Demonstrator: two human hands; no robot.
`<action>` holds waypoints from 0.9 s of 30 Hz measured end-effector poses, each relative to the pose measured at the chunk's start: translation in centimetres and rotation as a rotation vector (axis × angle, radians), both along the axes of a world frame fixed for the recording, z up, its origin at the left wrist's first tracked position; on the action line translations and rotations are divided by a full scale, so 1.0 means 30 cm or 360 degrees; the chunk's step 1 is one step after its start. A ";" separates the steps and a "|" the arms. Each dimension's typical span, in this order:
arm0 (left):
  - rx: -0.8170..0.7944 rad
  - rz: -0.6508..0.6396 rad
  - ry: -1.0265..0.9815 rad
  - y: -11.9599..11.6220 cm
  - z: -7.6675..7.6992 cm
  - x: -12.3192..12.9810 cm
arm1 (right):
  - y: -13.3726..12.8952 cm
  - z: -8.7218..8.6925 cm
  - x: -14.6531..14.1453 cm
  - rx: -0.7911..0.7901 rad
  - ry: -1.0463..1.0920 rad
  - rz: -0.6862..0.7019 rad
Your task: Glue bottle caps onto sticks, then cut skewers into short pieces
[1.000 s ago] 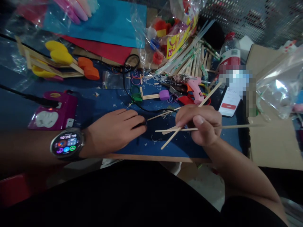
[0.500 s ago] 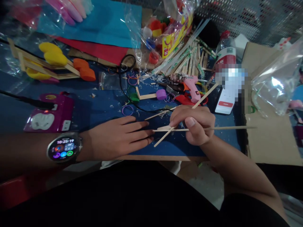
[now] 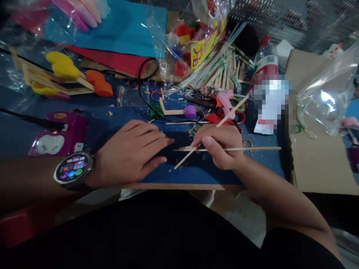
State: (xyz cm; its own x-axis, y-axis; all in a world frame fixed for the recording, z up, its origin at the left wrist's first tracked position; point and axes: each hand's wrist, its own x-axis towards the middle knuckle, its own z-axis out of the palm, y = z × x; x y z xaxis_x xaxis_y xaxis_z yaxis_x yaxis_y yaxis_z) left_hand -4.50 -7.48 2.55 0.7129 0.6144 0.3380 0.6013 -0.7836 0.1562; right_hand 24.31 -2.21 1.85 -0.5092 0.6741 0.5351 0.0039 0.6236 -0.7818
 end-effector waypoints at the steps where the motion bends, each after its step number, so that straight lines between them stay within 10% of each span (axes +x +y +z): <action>1: -0.0030 -0.0034 -0.0040 -0.001 0.001 0.000 | -0.001 0.004 -0.001 0.0023 -0.0020 0.0036; 27: -0.0454 -0.0107 -0.0200 -0.009 -0.011 0.015 | -0.029 0.045 -0.035 -0.0095 -0.0126 0.0332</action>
